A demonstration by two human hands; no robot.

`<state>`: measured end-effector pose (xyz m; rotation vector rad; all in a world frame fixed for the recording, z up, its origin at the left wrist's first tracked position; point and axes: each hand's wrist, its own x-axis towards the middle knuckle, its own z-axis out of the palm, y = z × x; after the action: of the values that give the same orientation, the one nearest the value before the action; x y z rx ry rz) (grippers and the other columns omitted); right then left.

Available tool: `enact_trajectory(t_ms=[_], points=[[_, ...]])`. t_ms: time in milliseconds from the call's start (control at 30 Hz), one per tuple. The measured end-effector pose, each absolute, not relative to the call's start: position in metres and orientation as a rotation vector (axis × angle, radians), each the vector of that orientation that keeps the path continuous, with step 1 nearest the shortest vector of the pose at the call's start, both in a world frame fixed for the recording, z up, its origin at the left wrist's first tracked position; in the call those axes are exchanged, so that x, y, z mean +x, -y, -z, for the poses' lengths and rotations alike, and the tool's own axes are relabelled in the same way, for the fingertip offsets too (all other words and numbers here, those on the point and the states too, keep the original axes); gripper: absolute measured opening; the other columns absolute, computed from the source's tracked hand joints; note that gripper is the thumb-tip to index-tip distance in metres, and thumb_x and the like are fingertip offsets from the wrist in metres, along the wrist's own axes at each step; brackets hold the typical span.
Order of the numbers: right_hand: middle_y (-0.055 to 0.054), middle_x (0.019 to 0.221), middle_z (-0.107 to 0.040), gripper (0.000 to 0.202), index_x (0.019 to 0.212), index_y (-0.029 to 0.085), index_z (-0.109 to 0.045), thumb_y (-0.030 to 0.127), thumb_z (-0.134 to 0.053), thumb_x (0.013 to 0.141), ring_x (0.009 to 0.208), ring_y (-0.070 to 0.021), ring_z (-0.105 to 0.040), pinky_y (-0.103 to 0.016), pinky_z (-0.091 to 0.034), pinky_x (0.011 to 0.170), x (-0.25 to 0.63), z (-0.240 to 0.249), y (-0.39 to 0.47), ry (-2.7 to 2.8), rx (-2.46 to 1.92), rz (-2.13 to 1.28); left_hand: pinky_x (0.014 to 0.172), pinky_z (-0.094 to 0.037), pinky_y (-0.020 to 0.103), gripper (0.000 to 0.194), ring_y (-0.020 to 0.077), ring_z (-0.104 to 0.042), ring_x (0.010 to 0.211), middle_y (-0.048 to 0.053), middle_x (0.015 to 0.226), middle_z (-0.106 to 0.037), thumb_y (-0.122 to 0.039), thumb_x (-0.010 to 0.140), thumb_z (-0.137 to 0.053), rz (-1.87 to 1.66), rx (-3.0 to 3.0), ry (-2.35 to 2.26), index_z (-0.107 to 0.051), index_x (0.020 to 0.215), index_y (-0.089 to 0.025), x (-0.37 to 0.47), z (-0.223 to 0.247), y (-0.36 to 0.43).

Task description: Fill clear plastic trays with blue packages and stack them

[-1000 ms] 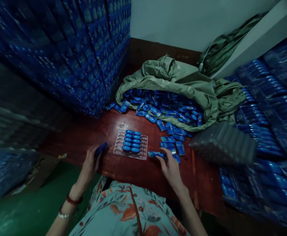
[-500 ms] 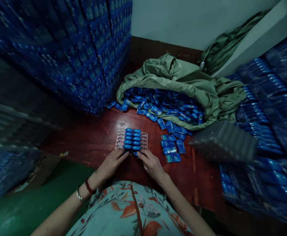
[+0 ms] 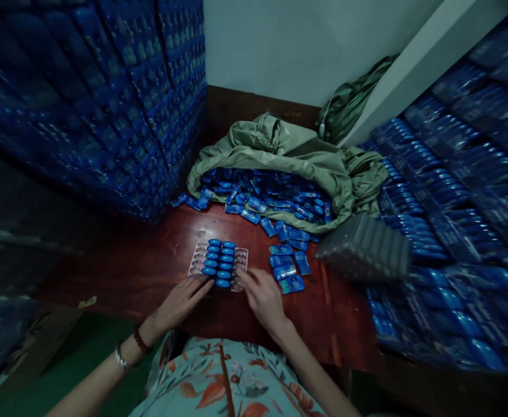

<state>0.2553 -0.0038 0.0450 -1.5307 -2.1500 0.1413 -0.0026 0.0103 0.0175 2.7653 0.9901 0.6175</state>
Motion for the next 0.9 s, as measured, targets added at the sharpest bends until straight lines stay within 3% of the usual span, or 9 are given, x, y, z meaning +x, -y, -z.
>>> enact_trajectory(t_ms=[133, 267, 433, 533, 600, 700, 833, 900], points=[[-0.018, 0.130, -0.047, 0.047, 0.136, 0.019, -0.043, 0.037, -0.034, 0.094, 0.120, -0.0299, -0.041, -0.052, -0.038, 0.094, 0.306, -0.024, -0.002, 1.652, -2.030, 0.035, 0.092, -0.044, 0.041, 0.052, 0.0256, -0.051, 0.113, 0.015, 0.125, -0.052, -0.027, 0.090, -0.048, -0.851, 2.619, -1.244, -0.032, 0.140, -0.024, -0.002, -0.023, -0.024], [-0.017, 0.139, -0.041, 0.049, 0.138, 0.020, -0.040, 0.041, -0.032, 0.094, 0.131, -0.0340, -0.031, -0.068, -0.020, 0.098, 0.310, -0.002, -0.020, 1.812, -2.180, 0.084, 0.108, -0.025, 0.053, 0.058, 0.0303, -0.024, 0.136, 0.012, 0.148, -0.029, -0.038, 0.091, -0.045, -0.603, 2.458, -1.279, -0.025, 0.144, -0.026, 0.011, -0.036, -0.053], [-0.012, 0.144, -0.038, 0.047, 0.141, 0.027, -0.034, 0.038, -0.034, 0.095, 0.130, -0.0272, -0.034, -0.059, -0.022, 0.104, 0.280, -0.002, -0.064, 2.119, -1.949, -0.016, 0.110, -0.030, 0.039, 0.050, 0.0212, -0.027, 0.137, 0.009, 0.153, -0.017, -0.034, 0.095, -0.036, -0.543, 2.225, -1.195, -0.027, 0.143, -0.025, 0.029, -0.035, -0.057], [-0.009, 0.142, -0.042, 0.045, 0.140, 0.027, -0.036, 0.034, -0.033, 0.095, 0.130, -0.0246, -0.034, -0.051, -0.025, 0.105, 0.278, -0.007, -0.096, 2.205, -1.777, -0.128, 0.110, -0.030, 0.039, 0.049, 0.0213, -0.026, 0.137, 0.008, 0.153, -0.013, -0.033, 0.095, -0.037, -0.619, 2.158, -1.280, -0.028, 0.143, -0.026, 0.031, -0.027, -0.046], [-0.011, 0.139, -0.045, 0.046, 0.140, 0.022, -0.036, 0.034, -0.032, 0.095, 0.127, -0.0218, -0.039, -0.043, -0.031, 0.103, 0.283, -0.005, -0.113, 2.177, -1.654, -0.241, 0.110, -0.029, 0.043, 0.049, 0.0226, -0.025, 0.136, 0.008, 0.152, -0.017, -0.033, 0.095, -0.037, -0.628, 2.183, -1.302, -0.028, 0.143, -0.027, 0.030, -0.024, -0.042], [-0.012, 0.127, -0.054, 0.044, 0.133, 0.016, -0.045, 0.036, -0.032, 0.095, 0.115, -0.0189, -0.049, -0.034, -0.039, 0.094, 0.289, -0.001, -0.126, 1.911, -1.548, -0.311, 0.107, -0.030, 0.047, 0.046, 0.0239, -0.033, 0.130, 0.009, 0.143, -0.035, -0.032, 0.094, -0.037, -0.697, 2.209, -1.355, -0.032, 0.140, -0.027, 0.029, -0.027, -0.056], [-0.009, 0.098, -0.066, 0.036, 0.102, 0.016, -0.066, 0.031, -0.033, 0.095, 0.099, -0.0207, -0.052, -0.034, -0.038, 0.089, 0.282, -0.008, -0.126, 1.699, -1.649, -0.156, 0.097, -0.040, 0.038, 0.032, 0.0193, -0.050, 0.110, 0.009, 0.116, -0.056, -0.027, 0.095, -0.035, -0.891, 2.163, -1.454, -0.052, 0.120, -0.019, 0.043, -0.043, -0.116], [-0.008, 0.099, -0.067, 0.032, 0.100, 0.019, -0.066, 0.028, -0.036, 0.094, 0.101, -0.0216, -0.049, -0.035, -0.035, 0.088, 0.273, -0.020, -0.127, 1.890, -1.727, -0.124, 0.092, -0.043, 0.034, 0.026, 0.0188, -0.052, 0.102, 0.009, 0.108, -0.058, -0.022, 0.093, -0.037, -0.767, 2.339, -1.320, -0.057, 0.110, -0.017, 0.060, -0.049, -0.154]])
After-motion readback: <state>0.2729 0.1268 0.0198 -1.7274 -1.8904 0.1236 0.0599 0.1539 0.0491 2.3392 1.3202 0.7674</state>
